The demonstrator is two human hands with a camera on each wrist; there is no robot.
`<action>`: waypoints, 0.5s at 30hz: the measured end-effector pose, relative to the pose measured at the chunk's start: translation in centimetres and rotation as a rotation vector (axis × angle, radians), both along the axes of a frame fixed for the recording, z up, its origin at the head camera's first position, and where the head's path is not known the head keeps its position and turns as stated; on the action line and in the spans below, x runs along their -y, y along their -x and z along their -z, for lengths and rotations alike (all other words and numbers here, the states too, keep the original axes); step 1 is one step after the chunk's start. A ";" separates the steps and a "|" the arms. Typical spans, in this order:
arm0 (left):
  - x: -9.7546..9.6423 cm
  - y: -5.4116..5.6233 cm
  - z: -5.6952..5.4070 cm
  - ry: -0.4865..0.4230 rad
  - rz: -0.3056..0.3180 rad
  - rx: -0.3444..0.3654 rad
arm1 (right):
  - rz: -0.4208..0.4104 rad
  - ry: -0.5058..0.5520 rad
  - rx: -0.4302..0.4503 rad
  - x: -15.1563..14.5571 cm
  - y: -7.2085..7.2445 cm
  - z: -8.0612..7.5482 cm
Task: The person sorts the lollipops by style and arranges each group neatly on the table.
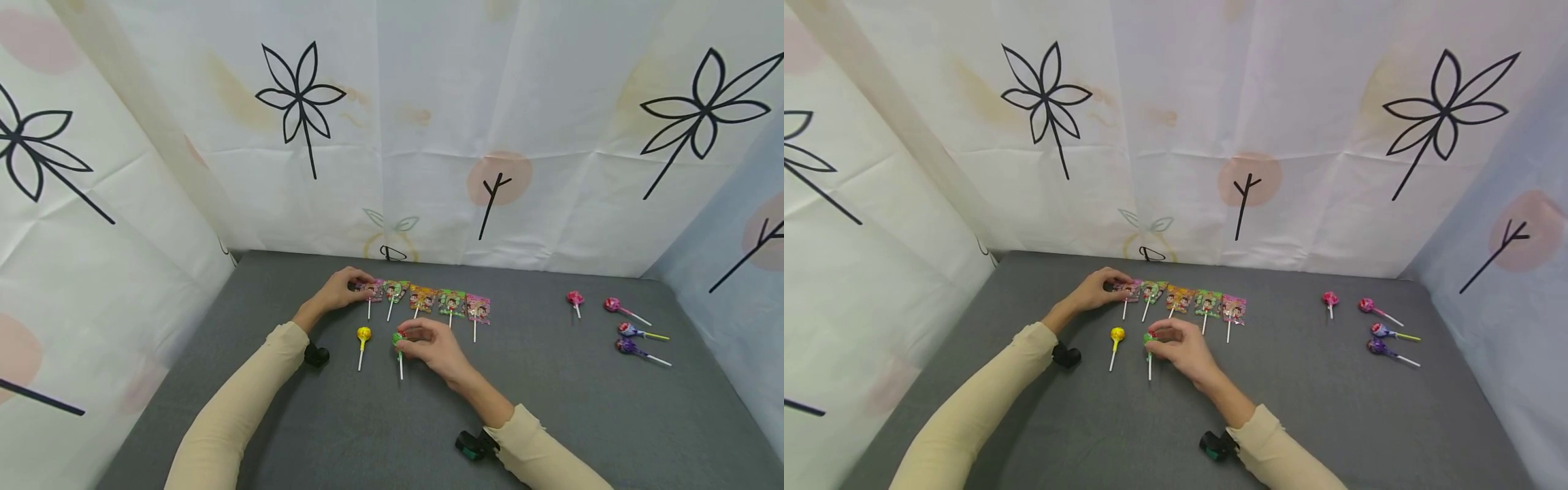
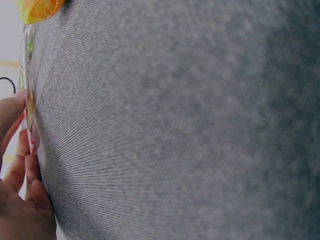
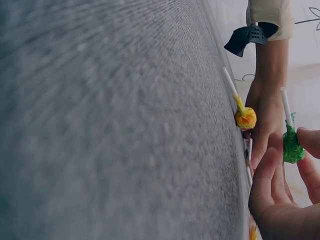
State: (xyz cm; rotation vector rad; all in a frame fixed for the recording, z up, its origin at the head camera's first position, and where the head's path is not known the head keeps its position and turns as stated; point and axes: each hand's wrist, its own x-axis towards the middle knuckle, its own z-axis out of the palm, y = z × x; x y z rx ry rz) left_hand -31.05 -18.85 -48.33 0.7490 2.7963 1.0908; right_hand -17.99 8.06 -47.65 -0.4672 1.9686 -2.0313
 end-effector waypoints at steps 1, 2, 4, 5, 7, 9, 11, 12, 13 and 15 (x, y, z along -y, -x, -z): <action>0.0 0.0 0.0 -0.003 -0.001 0.003 | 0.004 -0.009 0.001 0.1 0.0 0.0; 0.0 0.0 0.0 -0.005 -0.003 0.008 | 0.009 -0.021 0.000 0.3 0.1 0.0; 0.0 0.0 0.0 -0.006 -0.005 0.015 | 0.018 -0.042 0.002 0.5 0.1 0.1; 0.0 0.0 0.0 -0.005 -0.006 0.018 | 0.021 -0.053 0.001 0.5 0.1 0.1; -0.1 0.0 0.0 -0.002 -0.007 0.022 | 0.025 -0.069 -0.004 0.7 0.1 0.1; -0.1 0.0 0.0 0.006 -0.008 0.022 | 0.023 -0.076 -0.009 0.8 0.1 0.0; -0.1 0.0 -0.1 0.008 -0.009 0.020 | 0.024 -0.086 -0.012 0.9 0.1 -0.1; -0.1 0.0 -0.1 0.008 -0.008 0.017 | 0.025 -0.089 -0.011 0.9 0.1 -0.1; -0.1 0.0 -0.1 0.008 -0.008 0.014 | 0.029 -0.090 -0.010 1.0 0.1 -0.1; -0.1 0.0 -0.2 0.007 -0.007 0.008 | 0.036 -0.092 0.001 1.1 0.2 -0.2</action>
